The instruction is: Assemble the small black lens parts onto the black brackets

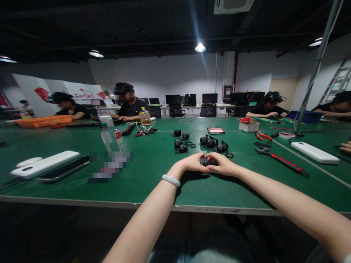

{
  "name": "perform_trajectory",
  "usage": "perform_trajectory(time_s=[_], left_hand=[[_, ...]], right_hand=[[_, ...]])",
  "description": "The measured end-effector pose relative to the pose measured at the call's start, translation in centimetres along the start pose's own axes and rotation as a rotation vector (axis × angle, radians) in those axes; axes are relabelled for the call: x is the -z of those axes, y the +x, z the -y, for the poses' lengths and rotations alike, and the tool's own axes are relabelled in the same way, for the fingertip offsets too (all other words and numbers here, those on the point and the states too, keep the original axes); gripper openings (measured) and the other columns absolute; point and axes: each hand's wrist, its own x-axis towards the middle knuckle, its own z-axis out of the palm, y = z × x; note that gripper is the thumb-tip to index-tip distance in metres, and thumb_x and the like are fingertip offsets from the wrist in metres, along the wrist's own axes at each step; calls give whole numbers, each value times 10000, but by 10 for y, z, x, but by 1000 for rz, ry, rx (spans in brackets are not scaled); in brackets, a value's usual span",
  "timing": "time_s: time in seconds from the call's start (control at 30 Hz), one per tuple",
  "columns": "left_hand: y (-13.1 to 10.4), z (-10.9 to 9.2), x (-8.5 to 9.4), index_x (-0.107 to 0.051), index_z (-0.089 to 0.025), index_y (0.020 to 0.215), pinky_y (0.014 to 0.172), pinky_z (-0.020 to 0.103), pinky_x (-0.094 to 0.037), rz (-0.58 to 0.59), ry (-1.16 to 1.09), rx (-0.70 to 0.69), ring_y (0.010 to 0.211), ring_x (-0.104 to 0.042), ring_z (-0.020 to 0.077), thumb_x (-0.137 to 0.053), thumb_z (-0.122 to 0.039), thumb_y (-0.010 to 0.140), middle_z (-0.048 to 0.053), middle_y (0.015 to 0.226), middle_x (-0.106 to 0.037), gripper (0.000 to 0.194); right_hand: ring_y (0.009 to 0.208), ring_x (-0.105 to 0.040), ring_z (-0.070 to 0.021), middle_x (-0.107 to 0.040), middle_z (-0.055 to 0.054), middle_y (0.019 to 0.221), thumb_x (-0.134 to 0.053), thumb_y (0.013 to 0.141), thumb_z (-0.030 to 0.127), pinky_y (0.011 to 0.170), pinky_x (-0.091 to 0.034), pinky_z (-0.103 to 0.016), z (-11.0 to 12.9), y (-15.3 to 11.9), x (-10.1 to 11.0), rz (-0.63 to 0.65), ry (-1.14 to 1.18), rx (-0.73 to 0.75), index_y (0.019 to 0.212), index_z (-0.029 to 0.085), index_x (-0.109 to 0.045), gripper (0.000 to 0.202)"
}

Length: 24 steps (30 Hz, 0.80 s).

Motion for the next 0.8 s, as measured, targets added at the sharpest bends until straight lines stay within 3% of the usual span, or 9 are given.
perform_trajectory(time_s=[0.17,0.8], left_hand=[[-1,-1,3,-464,-126,891,617,240,-376,16,61,-10,761,-503,176,-606,-416,491,22,827,-530,514],[1,2,2,-455,-136,854,562,215,-354,30,117,-22,695,-478,142,-592,-437,493,2,768,-495,490]], right_hand=[[806,-486,-156,-522,-55,892,-532,664,266,715,-390,-309,-3,1,0,13,-28,2,976,183,-484,327],[761,-478,-144,-530,-48,824,-474,710,339,694,-378,-287,-8,3,-1,26,-64,-29,938,183,-530,282]])
